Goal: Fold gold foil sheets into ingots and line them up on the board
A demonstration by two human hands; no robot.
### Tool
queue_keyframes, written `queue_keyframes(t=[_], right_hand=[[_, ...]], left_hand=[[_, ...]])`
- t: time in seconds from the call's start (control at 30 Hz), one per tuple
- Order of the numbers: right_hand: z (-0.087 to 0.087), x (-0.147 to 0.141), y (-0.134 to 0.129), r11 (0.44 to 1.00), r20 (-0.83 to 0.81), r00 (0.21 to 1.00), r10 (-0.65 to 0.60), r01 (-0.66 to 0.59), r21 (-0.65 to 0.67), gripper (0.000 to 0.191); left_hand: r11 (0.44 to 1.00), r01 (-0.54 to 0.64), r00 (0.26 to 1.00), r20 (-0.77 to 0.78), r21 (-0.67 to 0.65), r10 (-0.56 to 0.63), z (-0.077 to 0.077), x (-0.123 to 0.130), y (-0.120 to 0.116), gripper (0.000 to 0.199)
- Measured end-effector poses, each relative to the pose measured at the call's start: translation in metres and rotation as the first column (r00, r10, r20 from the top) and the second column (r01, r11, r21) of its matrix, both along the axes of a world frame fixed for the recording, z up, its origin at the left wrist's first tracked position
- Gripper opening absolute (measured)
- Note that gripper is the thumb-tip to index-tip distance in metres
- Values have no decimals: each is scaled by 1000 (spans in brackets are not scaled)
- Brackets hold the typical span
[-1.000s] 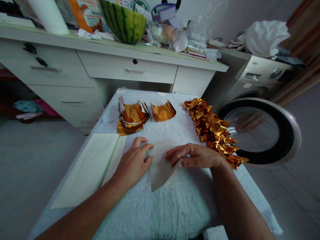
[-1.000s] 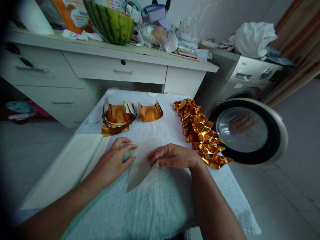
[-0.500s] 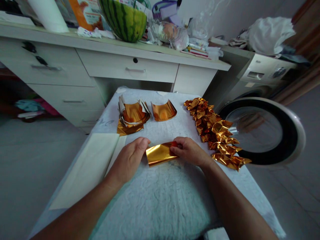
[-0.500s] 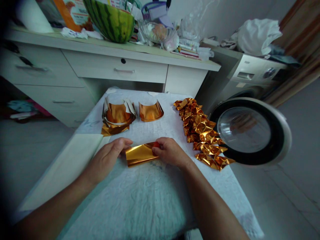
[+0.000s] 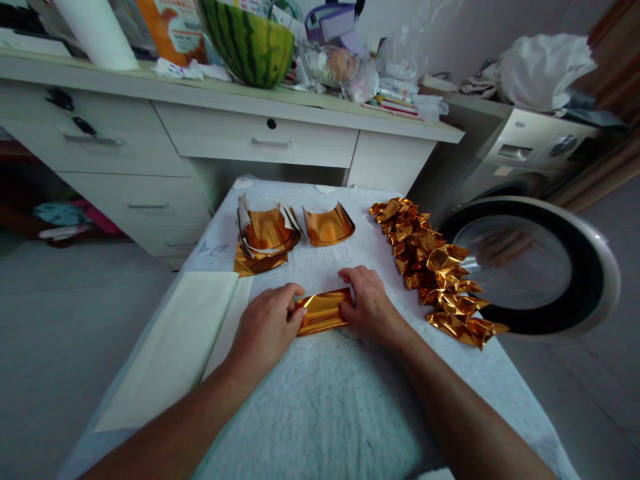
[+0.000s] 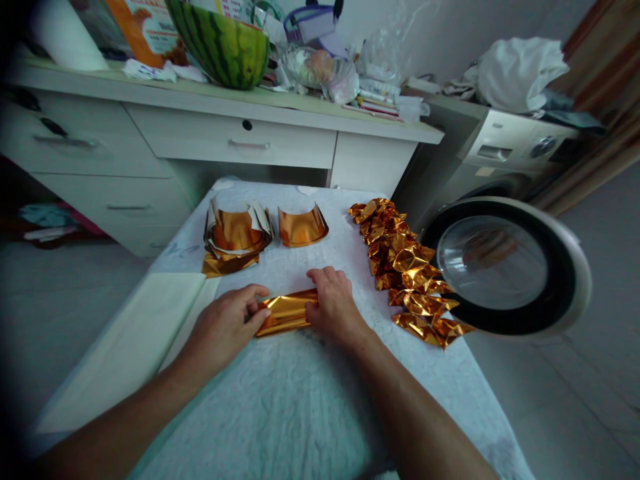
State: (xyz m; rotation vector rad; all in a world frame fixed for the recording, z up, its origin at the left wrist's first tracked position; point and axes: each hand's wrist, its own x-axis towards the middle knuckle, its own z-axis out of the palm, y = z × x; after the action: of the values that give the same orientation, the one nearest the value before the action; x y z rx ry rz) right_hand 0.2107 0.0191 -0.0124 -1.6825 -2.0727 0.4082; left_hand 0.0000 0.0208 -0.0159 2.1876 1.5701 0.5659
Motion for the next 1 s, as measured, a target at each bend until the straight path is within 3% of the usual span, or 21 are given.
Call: queue_keyframes(t=[0.07, 0.2, 0.53, 0.77, 0.9, 1.0], right_hand=[[-2, -2, 0, 1000, 36, 999, 7, -8, 16, 48], [-2, -4, 1, 1000, 37, 999, 15, -15, 3, 31], [-1, -8, 5, 1000, 28, 1000, -1, 1, -3, 13], [6, -2, 0, 995, -79, 993, 87, -92, -51, 19], [9, 1, -1, 989, -179, 981, 77, -98, -110, 35], [10, 5, 1, 984, -191, 973, 127, -148, -102, 19]], left_hand=[[995, 12, 999, -34, 95, -9, -3, -1, 1, 24], [985, -1, 995, -102, 174, 19, -5, -2, 1, 31], [995, -11, 995, -93, 99, 20, -2, 3, 0, 19], [996, 65, 995, 71, 53, -69, -2, 2, 2, 13], [995, 102, 985, 139, 0, -101, -1, 1, 1, 13], [994, 99, 977, 195, -35, -90, 2, -1, 1, 11]])
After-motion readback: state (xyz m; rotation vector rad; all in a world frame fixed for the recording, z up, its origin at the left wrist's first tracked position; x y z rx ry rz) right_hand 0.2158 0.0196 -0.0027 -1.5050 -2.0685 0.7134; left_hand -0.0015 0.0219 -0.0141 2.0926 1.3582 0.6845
